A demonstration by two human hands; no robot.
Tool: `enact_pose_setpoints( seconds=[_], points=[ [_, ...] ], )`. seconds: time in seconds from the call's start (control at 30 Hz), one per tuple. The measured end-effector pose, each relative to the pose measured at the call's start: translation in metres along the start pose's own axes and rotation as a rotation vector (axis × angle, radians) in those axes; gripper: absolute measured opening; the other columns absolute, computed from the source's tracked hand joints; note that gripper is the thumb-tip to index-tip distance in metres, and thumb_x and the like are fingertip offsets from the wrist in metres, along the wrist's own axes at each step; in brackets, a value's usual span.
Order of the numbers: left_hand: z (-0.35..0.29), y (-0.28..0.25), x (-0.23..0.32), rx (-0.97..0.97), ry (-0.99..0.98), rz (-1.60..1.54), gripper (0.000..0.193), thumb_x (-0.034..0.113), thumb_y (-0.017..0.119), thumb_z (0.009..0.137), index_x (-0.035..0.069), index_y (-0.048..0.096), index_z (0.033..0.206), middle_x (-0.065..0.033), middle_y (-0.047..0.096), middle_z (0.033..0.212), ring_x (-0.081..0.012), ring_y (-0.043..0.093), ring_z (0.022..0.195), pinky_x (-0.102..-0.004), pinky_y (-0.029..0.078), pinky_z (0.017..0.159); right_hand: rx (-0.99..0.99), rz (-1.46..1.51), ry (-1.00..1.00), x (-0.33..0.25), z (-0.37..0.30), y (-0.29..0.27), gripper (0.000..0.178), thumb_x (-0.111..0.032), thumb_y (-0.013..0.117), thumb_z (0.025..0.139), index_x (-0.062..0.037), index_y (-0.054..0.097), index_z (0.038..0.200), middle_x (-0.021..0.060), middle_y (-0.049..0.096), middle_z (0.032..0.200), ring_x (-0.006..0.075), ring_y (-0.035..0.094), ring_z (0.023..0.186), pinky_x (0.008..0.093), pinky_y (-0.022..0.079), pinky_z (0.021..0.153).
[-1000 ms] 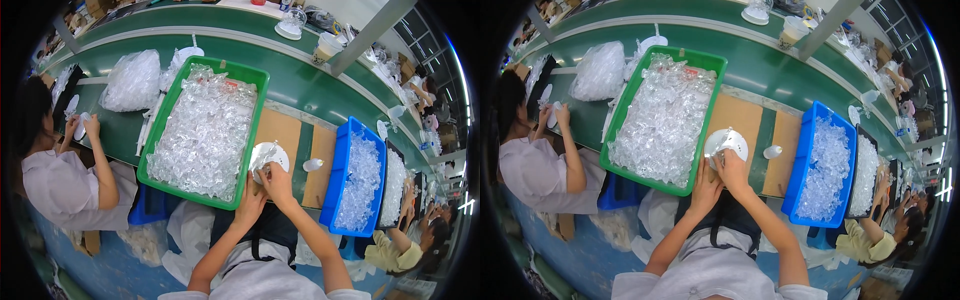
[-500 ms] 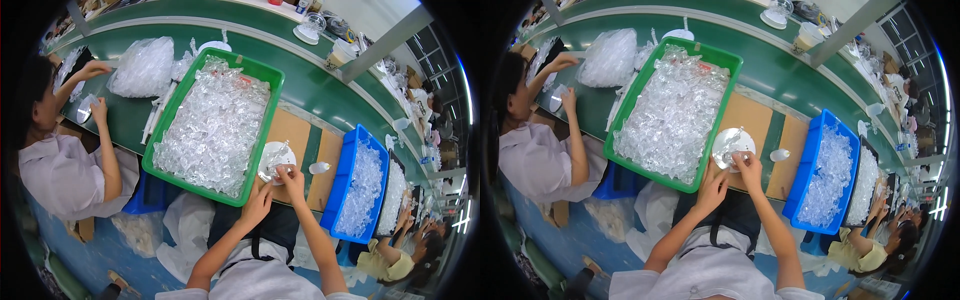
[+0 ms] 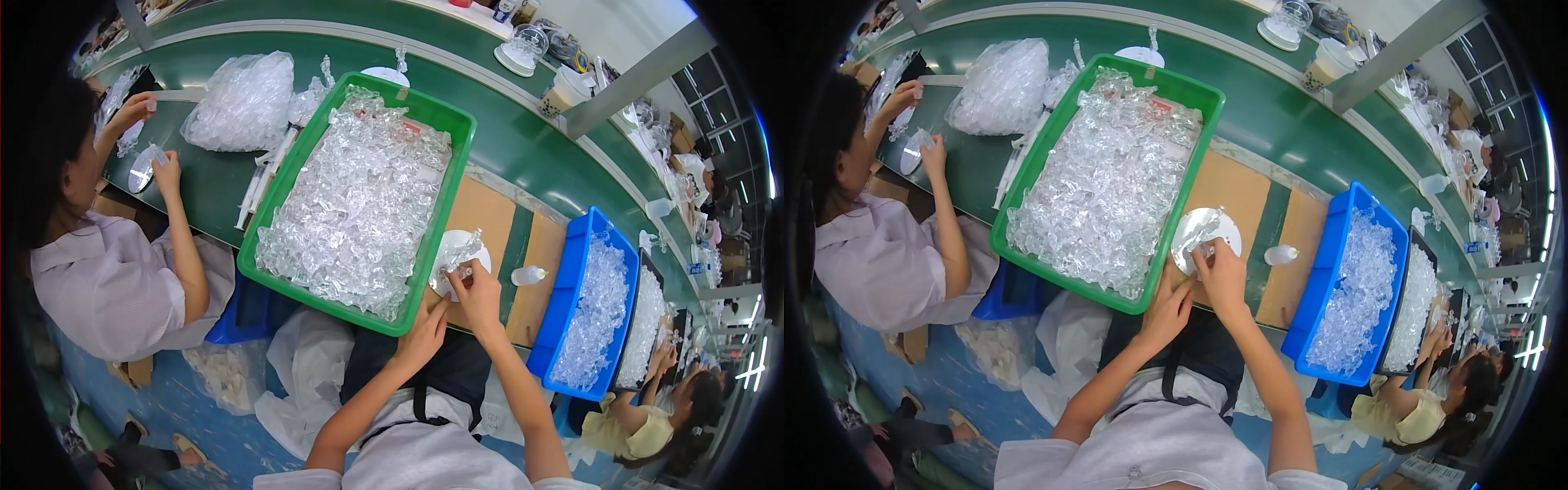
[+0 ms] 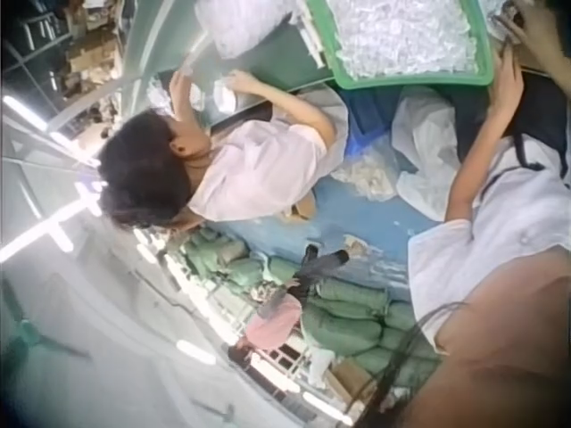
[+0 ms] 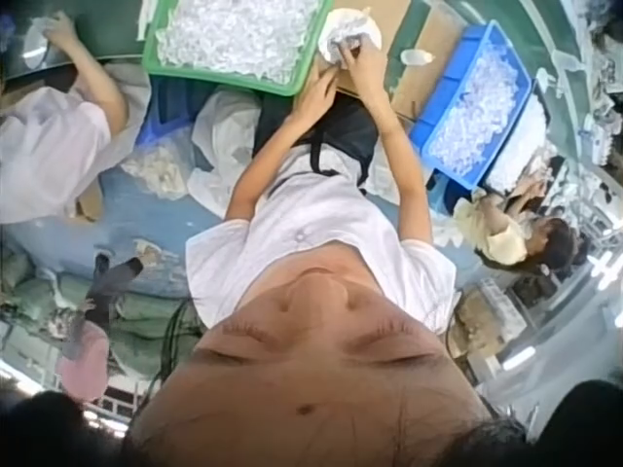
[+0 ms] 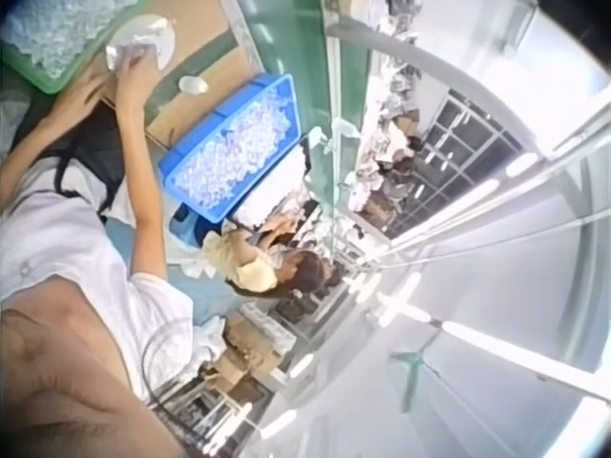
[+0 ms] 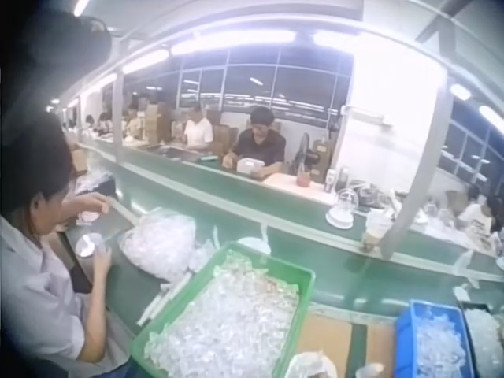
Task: Assembling decorative light components by gluing clear plastic crystals onto a circular base plate.
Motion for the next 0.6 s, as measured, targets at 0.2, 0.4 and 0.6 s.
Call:
enact_pose_setpoints(
  seconds=[0.2,0.4,0.6],
  points=[
    [-0.003,0.000,-0.003,-0.021,0.002,0.009,0.036,0.007,0.056,0.083,0.007,0.057,0.119,-0.0315,0.018,0.143,-0.0493,0.022,0.130,-0.0491,0.025,0.106,-0.050,-0.339,-0.135,-0.019,-0.001,0.010,0.025,-0.022,0.065,0.079,-0.0007,0.052,0.081,0.0159,0.060,0.076,0.0321,0.061,0.063,0.0403,0.049,0.056],
    [-0.004,0.004,-0.004,-0.059,0.016,0.061,0.037,0.009,0.056,0.083,0.007,0.056,0.120,-0.0324,0.017,0.143,-0.0510,0.020,0.130,-0.0508,0.025,0.106,-0.155,-0.304,-0.107,-0.013,0.006,0.020,0.025,-0.023,0.064,0.080,-0.0012,0.051,0.081,0.0160,0.059,0.077,0.0347,0.061,0.065,0.0409,0.049,0.057],
    [0.004,-0.001,0.010,0.016,0.062,0.122,0.040,0.013,0.056,0.083,0.003,0.052,0.122,-0.0324,0.021,0.141,-0.0503,0.024,0.128,-0.0523,0.026,0.104,-0.079,-0.279,-0.134,-0.013,0.001,0.020,0.028,-0.025,0.063,0.081,-0.0012,0.050,0.086,0.0169,0.059,0.080,0.0361,0.061,0.066,0.0423,0.049,0.058]
  ],
)
Point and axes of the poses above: each hand's wrist, its own z-axis towards the middle knuckle, its own y-axis out of the palm, x = y × z, the point moved 8 cm from there along z, towards the middle knuckle
